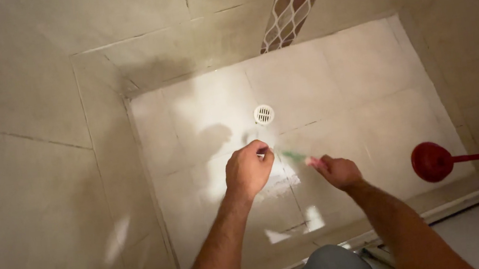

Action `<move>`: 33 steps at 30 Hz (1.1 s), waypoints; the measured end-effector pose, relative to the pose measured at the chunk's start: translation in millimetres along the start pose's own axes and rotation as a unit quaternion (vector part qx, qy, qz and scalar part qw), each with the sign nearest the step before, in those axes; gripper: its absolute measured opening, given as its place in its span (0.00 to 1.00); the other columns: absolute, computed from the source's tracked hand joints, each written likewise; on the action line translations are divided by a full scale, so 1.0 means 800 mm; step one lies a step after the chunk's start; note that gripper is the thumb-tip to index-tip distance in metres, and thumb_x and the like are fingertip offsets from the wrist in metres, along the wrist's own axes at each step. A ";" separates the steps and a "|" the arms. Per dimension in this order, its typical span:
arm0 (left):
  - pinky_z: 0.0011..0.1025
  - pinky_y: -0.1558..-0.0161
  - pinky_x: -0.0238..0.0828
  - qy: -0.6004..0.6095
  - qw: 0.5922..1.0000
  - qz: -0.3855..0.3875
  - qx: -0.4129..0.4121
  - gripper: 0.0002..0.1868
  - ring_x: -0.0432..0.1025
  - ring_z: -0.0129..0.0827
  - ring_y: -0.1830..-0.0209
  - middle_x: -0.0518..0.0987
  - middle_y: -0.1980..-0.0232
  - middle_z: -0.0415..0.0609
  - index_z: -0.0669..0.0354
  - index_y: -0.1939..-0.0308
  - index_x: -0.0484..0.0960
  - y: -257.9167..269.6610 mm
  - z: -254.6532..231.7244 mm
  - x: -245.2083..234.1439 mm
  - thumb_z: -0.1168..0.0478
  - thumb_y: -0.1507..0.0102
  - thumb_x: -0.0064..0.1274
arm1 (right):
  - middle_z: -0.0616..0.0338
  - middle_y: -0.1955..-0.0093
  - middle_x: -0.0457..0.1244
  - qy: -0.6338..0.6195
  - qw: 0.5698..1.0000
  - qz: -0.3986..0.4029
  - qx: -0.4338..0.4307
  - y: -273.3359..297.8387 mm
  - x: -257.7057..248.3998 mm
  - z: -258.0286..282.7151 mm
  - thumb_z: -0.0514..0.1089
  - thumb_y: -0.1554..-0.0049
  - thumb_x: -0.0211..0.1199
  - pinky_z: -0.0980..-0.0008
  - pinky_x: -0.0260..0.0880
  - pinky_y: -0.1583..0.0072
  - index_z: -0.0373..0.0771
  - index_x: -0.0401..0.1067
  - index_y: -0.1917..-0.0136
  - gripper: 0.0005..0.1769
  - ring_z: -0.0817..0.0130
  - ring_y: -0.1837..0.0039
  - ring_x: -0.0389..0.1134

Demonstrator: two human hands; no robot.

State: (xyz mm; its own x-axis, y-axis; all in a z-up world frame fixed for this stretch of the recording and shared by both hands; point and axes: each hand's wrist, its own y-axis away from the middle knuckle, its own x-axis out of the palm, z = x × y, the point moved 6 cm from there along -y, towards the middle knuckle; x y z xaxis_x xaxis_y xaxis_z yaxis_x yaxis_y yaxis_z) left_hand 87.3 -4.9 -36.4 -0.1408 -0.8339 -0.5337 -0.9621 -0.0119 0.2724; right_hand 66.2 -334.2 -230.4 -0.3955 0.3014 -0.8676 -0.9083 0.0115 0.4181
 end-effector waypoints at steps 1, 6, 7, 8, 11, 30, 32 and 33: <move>0.38 0.54 0.76 0.005 1.000 0.007 -0.012 0.11 0.82 0.40 0.57 0.87 0.57 0.45 0.52 0.58 0.86 0.004 0.005 0.002 0.53 0.40 0.55 | 0.48 0.60 0.71 0.042 0.997 0.055 -0.035 0.008 0.007 -0.007 0.77 0.40 0.41 0.47 0.73 0.52 0.47 0.72 0.45 0.37 0.45 0.55 0.74; 0.38 0.54 0.76 0.005 1.000 -0.008 -0.007 0.12 0.81 0.41 0.57 0.87 0.57 0.45 0.53 0.58 0.86 0.003 0.005 -0.004 0.52 0.39 0.56 | 0.52 0.57 0.72 0.174 0.971 0.143 -0.076 -0.004 0.018 -0.001 0.80 0.42 0.39 0.49 0.73 0.50 0.48 0.72 0.46 0.39 0.49 0.52 0.74; 0.37 0.54 0.77 0.013 1.000 -0.007 -0.014 0.12 0.82 0.41 0.58 0.87 0.58 0.46 0.53 0.57 0.86 0.006 0.006 -0.004 0.52 0.39 0.56 | 0.51 0.56 0.72 0.180 0.971 0.141 -0.072 -0.006 0.016 0.000 0.80 0.40 0.36 0.48 0.73 0.50 0.49 0.72 0.45 0.40 0.48 0.52 0.74; 0.37 0.54 0.77 0.011 1.000 -0.006 -0.015 0.12 0.82 0.41 0.58 0.87 0.58 0.46 0.53 0.57 0.86 0.006 0.008 -0.004 0.52 0.39 0.56 | 0.51 0.56 0.72 0.178 0.971 0.143 -0.071 -0.015 0.014 0.008 0.80 0.40 0.36 0.48 0.73 0.50 0.49 0.72 0.45 0.40 0.48 0.52 0.74; 0.37 0.54 0.76 0.009 1.000 -0.004 0.004 0.13 0.81 0.41 0.56 0.87 0.56 0.46 0.53 0.57 0.86 0.005 0.005 -0.001 0.52 0.39 0.56 | 0.51 0.54 0.71 0.188 0.975 0.116 -0.001 -0.044 -0.001 0.016 0.79 0.38 0.34 0.49 0.74 0.50 0.49 0.70 0.43 0.39 0.50 0.52 0.74; 0.36 0.51 0.76 0.020 0.998 0.034 -0.045 0.14 0.82 0.38 0.56 0.87 0.54 0.45 0.53 0.53 0.85 0.006 0.008 -0.008 0.52 0.38 0.55 | 0.56 0.47 0.71 0.301 0.911 0.253 -0.128 0.000 -0.047 -0.021 0.81 0.40 0.34 0.53 0.73 0.41 0.48 0.70 0.39 0.43 0.57 0.45 0.73; 0.36 0.51 0.76 0.014 0.998 0.030 -0.046 0.14 0.81 0.39 0.56 0.87 0.54 0.45 0.54 0.54 0.86 0.001 0.010 -0.010 0.52 0.38 0.55 | 0.57 0.47 0.71 0.319 0.899 0.268 -0.133 -0.012 -0.032 -0.024 0.80 0.40 0.33 0.54 0.74 0.41 0.48 0.71 0.40 0.43 0.57 0.45 0.74; 0.36 0.51 0.76 0.013 0.998 0.036 -0.048 0.14 0.82 0.38 0.56 0.87 0.54 0.45 0.53 0.53 0.85 0.003 0.013 -0.007 0.52 0.38 0.55 | 0.56 0.46 0.70 0.291 0.923 0.232 -0.103 -0.020 -0.028 -0.027 0.79 0.40 0.33 0.52 0.74 0.43 0.47 0.69 0.38 0.42 0.57 0.45 0.73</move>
State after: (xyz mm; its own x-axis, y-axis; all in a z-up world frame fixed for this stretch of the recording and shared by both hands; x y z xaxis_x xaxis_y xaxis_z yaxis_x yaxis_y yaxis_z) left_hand 83.5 5.4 -41.3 -0.2019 -0.8482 -0.4897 -0.9225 -0.0033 0.3859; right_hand 86.7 -361.4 -223.6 -0.6998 -0.3346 -0.6312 -0.6059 -0.1901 0.7725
